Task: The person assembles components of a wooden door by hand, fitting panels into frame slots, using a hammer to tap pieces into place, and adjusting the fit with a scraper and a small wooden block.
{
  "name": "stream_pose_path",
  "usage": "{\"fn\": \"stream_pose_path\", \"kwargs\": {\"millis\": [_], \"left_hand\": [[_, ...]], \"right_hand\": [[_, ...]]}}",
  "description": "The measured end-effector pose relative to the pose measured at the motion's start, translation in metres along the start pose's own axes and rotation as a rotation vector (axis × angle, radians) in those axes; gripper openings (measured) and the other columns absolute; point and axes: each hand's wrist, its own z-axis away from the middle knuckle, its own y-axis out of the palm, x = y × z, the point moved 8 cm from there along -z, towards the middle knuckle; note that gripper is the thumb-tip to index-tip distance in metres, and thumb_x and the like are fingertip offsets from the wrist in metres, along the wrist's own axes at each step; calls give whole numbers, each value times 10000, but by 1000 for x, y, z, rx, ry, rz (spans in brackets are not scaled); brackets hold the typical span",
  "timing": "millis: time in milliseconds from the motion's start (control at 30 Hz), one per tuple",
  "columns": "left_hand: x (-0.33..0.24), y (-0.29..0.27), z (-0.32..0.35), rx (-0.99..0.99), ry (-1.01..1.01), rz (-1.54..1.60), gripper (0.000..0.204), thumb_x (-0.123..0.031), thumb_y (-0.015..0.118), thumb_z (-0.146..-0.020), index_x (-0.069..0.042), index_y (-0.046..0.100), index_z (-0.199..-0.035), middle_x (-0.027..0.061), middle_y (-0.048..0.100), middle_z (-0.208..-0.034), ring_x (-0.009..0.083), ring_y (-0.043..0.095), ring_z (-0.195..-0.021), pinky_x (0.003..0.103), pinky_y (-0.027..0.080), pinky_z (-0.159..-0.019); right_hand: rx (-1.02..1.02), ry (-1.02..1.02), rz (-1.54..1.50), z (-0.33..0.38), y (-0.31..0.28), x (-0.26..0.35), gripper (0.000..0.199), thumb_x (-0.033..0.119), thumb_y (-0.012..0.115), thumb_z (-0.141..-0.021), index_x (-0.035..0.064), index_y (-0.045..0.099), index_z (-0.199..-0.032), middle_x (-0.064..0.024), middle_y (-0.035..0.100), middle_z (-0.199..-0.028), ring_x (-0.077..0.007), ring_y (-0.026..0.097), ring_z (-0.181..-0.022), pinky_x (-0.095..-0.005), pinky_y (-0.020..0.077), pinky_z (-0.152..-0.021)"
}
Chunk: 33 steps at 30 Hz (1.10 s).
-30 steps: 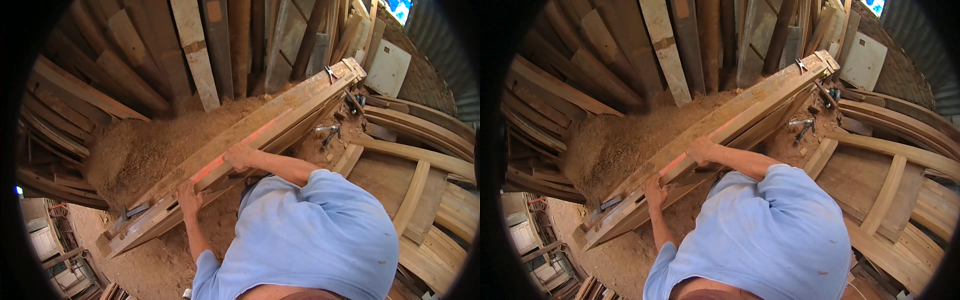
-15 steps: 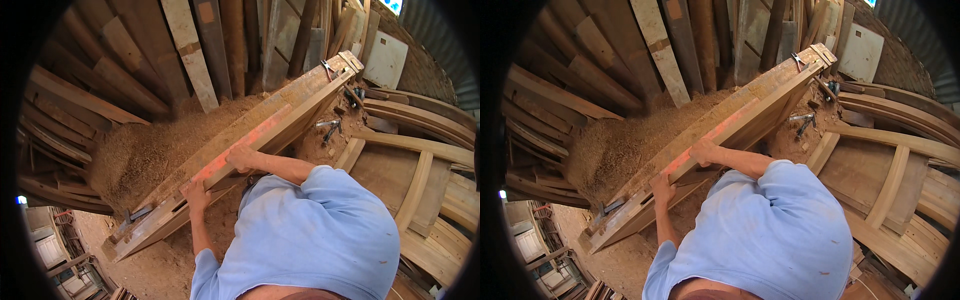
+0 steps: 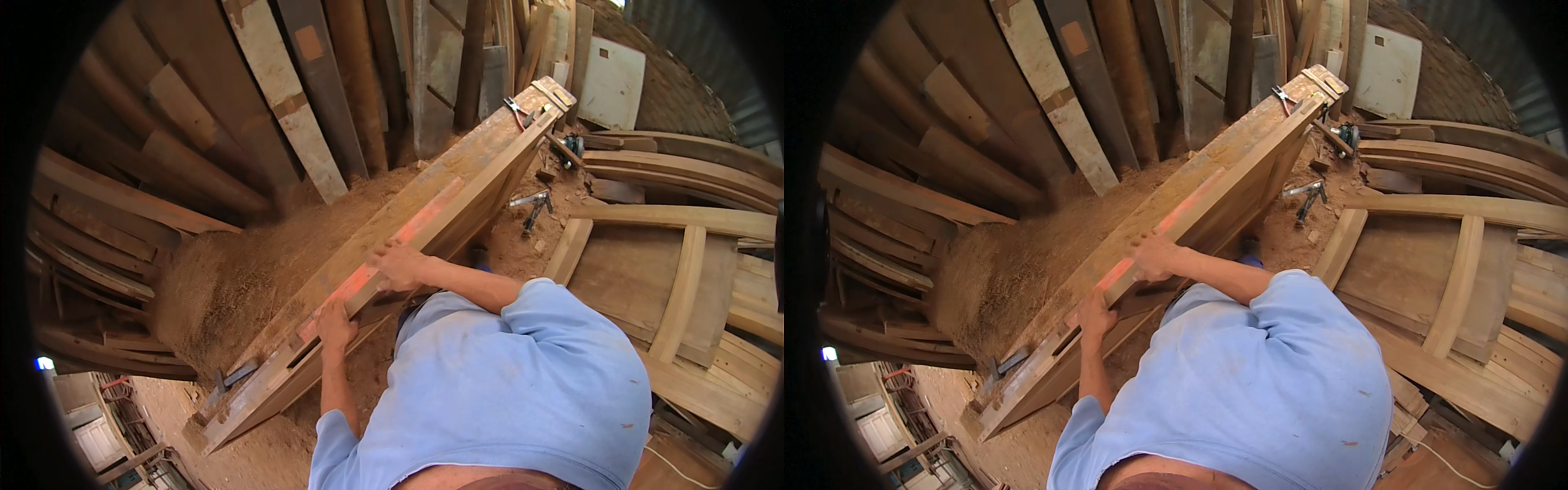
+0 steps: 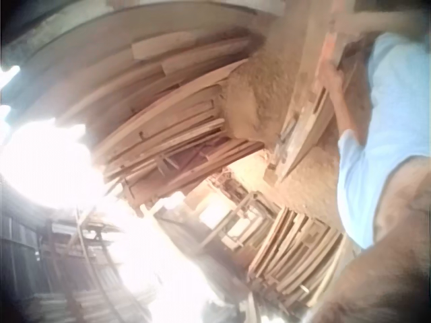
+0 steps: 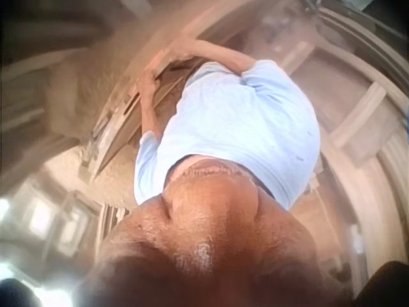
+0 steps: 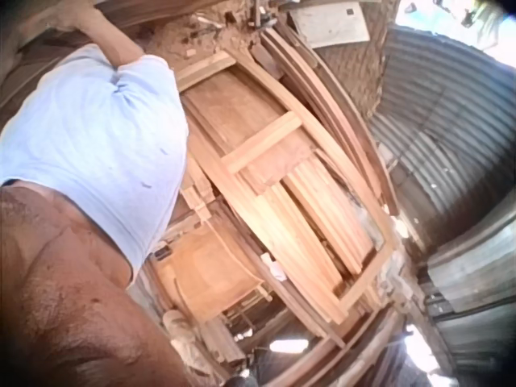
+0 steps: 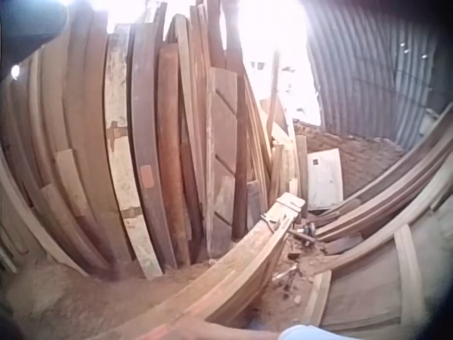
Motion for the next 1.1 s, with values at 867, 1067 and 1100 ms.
{"fn": "stream_pose_path", "kwargs": {"millis": [867,1067,1100], "left_hand": [[-277,20,-144,-27,-73,-8,584,-219,873,-664,-91,624,-1177,169,704,-1114,389,661,-1076,497,520,-911],[-288,11,-147,-113,-66,-6,587,-257,873,-651,-133,654,-1181,152,712,-1131,373,665,-1089,484,523,-924],[-281,16,-145,-131,-64,-23,599,-299,871,-656,-140,660,-1194,154,714,-1132,380,668,-1087,489,529,-912]], "right_hand": [[-338,505,-162,237,-218,-574,475,89,698,-793,36,646,-1262,-275,676,-1182,-428,653,-1104,-478,541,-902],[-109,513,-209,216,-216,-605,298,56,692,-746,30,731,-1040,-253,712,-971,-416,696,-904,-476,555,-800],[-100,498,-262,212,-219,-602,323,49,707,-746,44,733,-1068,-223,724,-962,-382,705,-878,-458,562,-783]]}}
